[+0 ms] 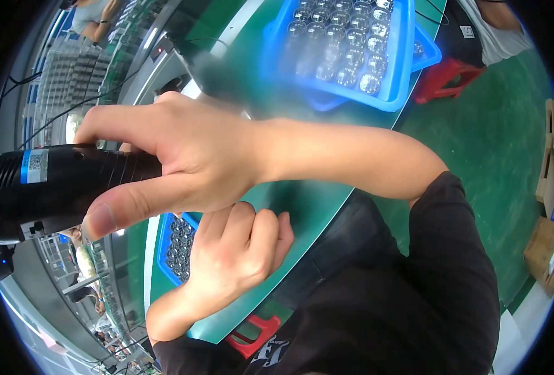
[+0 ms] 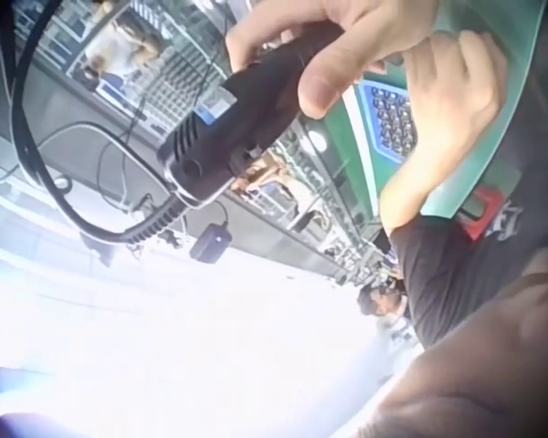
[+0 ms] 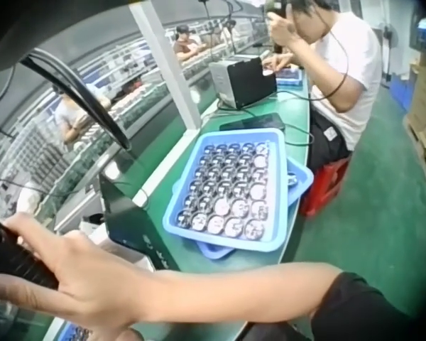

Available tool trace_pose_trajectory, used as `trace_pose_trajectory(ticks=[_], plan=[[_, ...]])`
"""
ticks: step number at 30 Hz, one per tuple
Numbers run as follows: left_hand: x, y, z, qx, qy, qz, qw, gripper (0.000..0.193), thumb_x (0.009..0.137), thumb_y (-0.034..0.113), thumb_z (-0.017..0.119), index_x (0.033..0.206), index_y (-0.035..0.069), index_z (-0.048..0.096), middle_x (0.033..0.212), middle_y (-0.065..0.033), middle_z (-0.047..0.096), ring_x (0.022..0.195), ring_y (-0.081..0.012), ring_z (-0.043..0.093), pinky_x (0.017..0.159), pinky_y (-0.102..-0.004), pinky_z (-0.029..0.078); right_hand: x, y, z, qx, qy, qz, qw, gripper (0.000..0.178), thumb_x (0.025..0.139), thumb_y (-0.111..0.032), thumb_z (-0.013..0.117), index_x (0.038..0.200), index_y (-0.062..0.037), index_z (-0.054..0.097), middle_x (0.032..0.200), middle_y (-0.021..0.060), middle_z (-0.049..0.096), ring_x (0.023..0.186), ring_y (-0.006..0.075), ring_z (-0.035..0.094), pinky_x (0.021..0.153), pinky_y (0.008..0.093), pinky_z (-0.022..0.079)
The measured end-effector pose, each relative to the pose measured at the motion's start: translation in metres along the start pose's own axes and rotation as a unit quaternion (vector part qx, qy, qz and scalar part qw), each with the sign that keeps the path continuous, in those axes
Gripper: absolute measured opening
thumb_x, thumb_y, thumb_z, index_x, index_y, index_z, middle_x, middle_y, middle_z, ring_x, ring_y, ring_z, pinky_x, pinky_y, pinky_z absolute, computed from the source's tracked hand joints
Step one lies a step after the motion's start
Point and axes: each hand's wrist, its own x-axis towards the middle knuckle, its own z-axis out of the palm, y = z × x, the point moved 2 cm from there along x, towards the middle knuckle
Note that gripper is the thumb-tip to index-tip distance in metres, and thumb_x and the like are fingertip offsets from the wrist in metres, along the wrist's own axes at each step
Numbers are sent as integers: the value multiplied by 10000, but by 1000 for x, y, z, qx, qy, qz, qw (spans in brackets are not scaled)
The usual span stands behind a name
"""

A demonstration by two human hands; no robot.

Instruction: The person fastens small components into a blue assembly tray using an electric screwdriver.

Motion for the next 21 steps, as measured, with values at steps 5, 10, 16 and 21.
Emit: trace_pose_trajectory(ticks=[5, 10, 16, 21], plan=[[4, 7, 1, 20, -17, -23, 999, 288, 769, 135, 777, 703, 67, 505, 686, -83, 443, 609, -260, 517, 578, -379, 454, 1, 0, 1, 23, 9, -18, 1000, 732, 855, -707, 686, 1105, -21, 641, 720, 130, 703, 678, 251, 728, 608, 338, 562], [6, 12, 4, 9, -31, -54, 998, 316, 752, 96, 806, 711, 38, 497, 694, -138, 450, 644, -329, 514, 623, -426, 455, 0, 0, 2, 40, 8, -23, 999, 720, 856, -689, 699, 1100, -13, 639, 701, 127, 698, 658, 250, 724, 591, 330, 557], [4, 13, 5, 34, -24, -60, 997, 307, 755, 102, 807, 726, 38, 509, 706, -132, 454, 639, -319, 504, 597, -425, 427, 1, 2, 4, 54, 9, -23, 998, 724, 856, -687, 701, 1098, -8, 638, 674, 125, 690, 628, 247, 716, 575, 328, 551], [11, 10, 6, 83, -11, -50, 995, 306, 790, 189, 771, 693, 65, 508, 687, -94, 460, 609, -260, 531, 571, -379, 453, 1, 0, 1, 44, 11, -26, 999, 732, 856, -699, 692, 1092, -8, 638, 670, 125, 689, 622, 247, 713, 568, 328, 547]])
